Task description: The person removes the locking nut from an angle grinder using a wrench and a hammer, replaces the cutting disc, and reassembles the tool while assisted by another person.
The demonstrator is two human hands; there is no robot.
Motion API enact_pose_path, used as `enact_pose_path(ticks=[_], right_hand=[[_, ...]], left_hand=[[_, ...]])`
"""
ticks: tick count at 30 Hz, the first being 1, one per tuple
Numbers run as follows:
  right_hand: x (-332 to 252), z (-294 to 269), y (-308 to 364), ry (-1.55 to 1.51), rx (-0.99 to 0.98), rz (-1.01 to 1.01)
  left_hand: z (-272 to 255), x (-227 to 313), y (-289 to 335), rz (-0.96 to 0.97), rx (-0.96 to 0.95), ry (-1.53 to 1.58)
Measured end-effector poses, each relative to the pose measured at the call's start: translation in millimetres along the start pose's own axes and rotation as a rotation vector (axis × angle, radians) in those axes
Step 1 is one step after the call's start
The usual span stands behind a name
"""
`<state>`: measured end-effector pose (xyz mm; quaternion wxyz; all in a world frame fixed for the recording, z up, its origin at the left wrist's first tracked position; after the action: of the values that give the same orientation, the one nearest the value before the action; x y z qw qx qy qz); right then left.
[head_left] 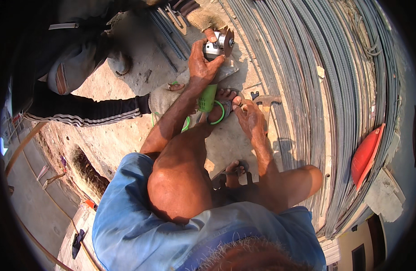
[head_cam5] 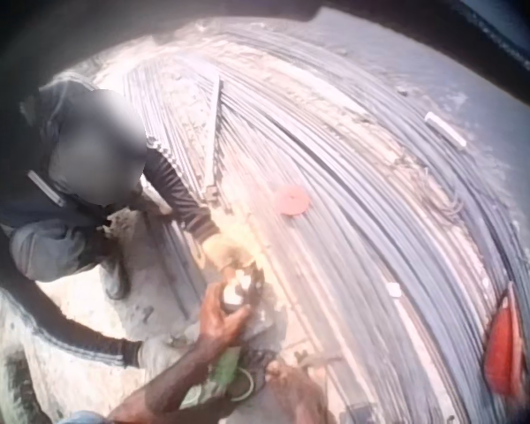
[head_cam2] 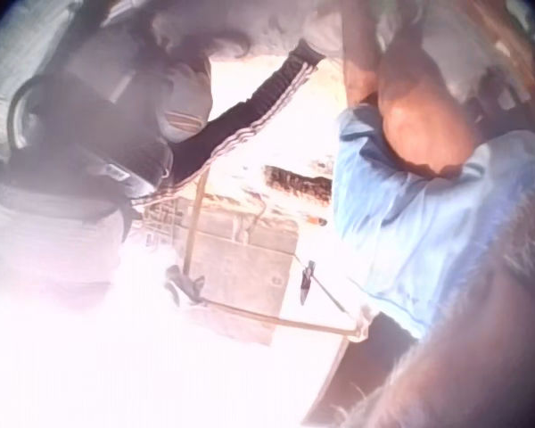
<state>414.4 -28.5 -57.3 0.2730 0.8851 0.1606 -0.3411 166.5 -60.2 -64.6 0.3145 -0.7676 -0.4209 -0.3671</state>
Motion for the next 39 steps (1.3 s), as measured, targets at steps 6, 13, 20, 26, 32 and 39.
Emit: enact_pose_path(ticks=[6,13,20,26,32,39], right_hand=[[46.2,-25.8,-0.4,0.079,0.205,-0.020],[52.8,-13.7,-3.6,0.067,0.247,-0.107],[44.4,-20.8,4.7,0.158,0.159,-0.011],[58.6,-33.8,0.6,0.068,0.304,-0.121],[50.0,-24.8,11.5,0.079,0.180,0.017],[63.1,-34.4,11.5,0.129,0.148,-0.047]], left_hand=[[4.0,-14.6,-1.9,0.002,-0.011,0.008],[7.1,-24.8,-0.6,-0.096,-0.040,0.175],[5.5,-23.8,-1.4,-0.155,-0.054,0.288],[6.8,-18.0,-1.9,-0.113,-0.077,0.198],[7.4,-34.7,-0.4,0.049,-0.040,0.115],[1.6,-16.2,-0.2,0.041,0.031,0.058]])
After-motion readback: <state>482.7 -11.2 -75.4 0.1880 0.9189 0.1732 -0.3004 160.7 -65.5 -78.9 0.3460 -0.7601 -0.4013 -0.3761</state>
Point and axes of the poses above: each hand's wrist, its own y-axis away from the middle knuckle, its own z-axis out of the palm, x = y × z, the point moved 1 cm from there along -y, towards the middle knuckle, and after that the axes turned 15 degrees about x, right-handed, at the moved point
